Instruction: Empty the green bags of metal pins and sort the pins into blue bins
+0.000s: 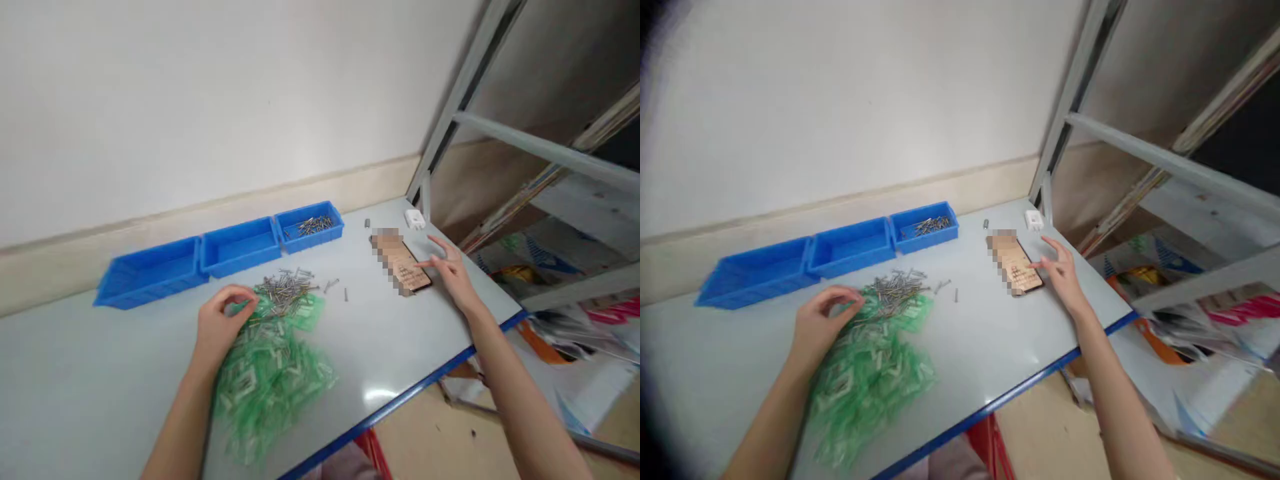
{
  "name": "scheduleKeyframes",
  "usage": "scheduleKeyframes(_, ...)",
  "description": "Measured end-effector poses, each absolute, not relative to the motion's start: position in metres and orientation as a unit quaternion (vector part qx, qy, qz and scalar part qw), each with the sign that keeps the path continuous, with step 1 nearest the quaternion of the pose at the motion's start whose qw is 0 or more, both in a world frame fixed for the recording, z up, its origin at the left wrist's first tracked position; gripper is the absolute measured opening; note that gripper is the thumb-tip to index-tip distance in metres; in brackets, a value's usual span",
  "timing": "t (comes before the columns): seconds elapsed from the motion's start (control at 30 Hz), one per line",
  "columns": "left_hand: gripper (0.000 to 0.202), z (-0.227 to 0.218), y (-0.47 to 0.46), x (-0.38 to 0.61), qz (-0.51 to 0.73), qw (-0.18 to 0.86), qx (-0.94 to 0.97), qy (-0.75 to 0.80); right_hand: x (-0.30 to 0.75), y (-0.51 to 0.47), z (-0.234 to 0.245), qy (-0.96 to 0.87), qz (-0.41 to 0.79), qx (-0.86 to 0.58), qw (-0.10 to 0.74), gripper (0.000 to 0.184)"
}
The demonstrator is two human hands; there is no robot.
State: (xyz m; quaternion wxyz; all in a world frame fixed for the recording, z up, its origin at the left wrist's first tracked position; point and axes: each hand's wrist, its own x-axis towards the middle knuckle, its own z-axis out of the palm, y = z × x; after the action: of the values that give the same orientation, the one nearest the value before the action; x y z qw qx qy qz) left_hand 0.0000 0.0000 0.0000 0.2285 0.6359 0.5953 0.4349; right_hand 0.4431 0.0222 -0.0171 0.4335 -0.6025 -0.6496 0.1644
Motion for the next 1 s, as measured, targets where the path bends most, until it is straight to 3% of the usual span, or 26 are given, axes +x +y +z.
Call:
scheduleKeyframes(0.17,0.017,-0.002,0.003,-0.004,0.439,0.236,0.628,0.597,0.448,0.021,-0.021,-0.695,0.214,-0.572,0.379,0.051)
scheduleKeyframes(0.37,0.019,-0.005,0.003,-0.005,0.447,0.247,0.616,0.599,0.449,0.027,-0.025,-0.647,0.157,-0.627,0.405,0.05)
scheduleKeyframes(0.6,0.012,-0.002,0.003,-0.004,0.441,0.244,0.639,0.581,0.45,0.029,-0.031,-0.661,0.1,-0.641,0.378,0.049)
scheduleKeyframes(1.0,0.008,0.004,0.003,0.002,0.427,0.196,0.7,0.538,0.448,0.029,-0.032,-0.678,0.075,-0.628,0.375,0.043)
